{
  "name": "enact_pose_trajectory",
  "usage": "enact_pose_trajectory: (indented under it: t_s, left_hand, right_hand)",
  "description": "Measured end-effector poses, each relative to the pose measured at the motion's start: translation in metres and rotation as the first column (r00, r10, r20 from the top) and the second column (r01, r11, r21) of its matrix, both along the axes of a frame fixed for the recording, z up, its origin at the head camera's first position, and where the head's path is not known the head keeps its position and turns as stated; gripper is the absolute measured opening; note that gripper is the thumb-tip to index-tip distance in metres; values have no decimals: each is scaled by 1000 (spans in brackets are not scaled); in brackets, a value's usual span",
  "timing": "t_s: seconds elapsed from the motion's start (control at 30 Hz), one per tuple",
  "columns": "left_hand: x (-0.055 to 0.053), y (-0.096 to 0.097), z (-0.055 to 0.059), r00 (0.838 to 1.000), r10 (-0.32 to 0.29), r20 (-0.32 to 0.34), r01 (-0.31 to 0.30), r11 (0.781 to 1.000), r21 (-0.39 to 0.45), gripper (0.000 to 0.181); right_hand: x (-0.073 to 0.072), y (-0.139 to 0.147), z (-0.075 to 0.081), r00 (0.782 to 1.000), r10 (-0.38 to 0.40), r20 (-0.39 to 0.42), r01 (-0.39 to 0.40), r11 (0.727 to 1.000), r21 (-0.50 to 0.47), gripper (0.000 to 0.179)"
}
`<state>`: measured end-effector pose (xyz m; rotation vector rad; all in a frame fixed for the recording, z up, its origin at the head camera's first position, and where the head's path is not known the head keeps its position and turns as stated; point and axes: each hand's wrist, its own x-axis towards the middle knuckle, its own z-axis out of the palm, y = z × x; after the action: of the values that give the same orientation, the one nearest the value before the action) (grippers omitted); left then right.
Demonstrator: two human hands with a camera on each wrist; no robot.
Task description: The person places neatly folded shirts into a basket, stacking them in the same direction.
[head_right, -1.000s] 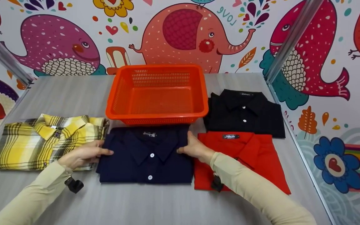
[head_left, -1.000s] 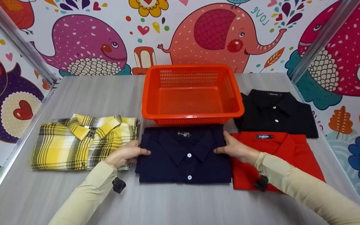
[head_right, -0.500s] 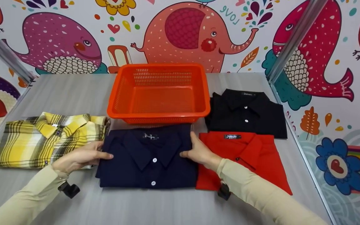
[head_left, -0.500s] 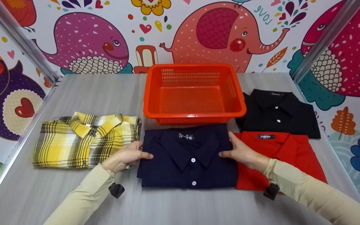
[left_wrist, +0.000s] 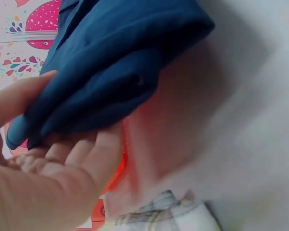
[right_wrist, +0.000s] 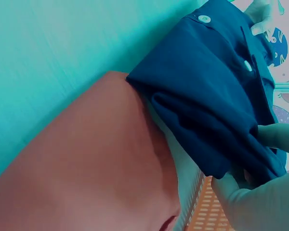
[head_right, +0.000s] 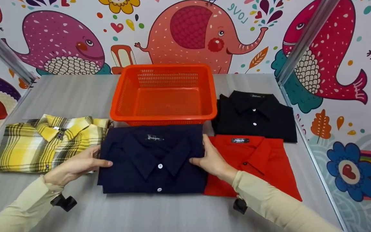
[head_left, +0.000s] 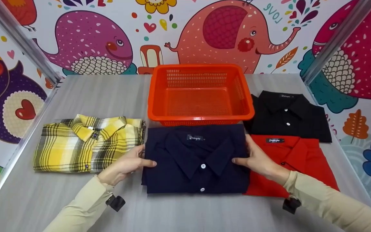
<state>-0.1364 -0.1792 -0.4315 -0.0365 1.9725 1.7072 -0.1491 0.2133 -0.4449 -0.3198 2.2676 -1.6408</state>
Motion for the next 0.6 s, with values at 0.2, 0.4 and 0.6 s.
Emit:
enact_pose_trajectory:
  t_s: [0.2, 0.4, 0.6]
  left_hand:
    - [7, 0, 5, 1000, 14, 9, -15, 989, 147, 64]
    - [5, -1, 8, 1000, 2, -21, 0, 990, 138, 62]
    - [-4, -2, 15, 999, -22, -47, 29, 987, 158, 57]
  right_hand:
    - [2, 5, 3, 998, 30, -46, -31, 999, -34, 83]
    - [2, 5, 10, 997, 37, -67, -39, 999, -25, 76]
    - [-4, 5, 18, 996, 24, -90, -25, 1000, -15, 72]
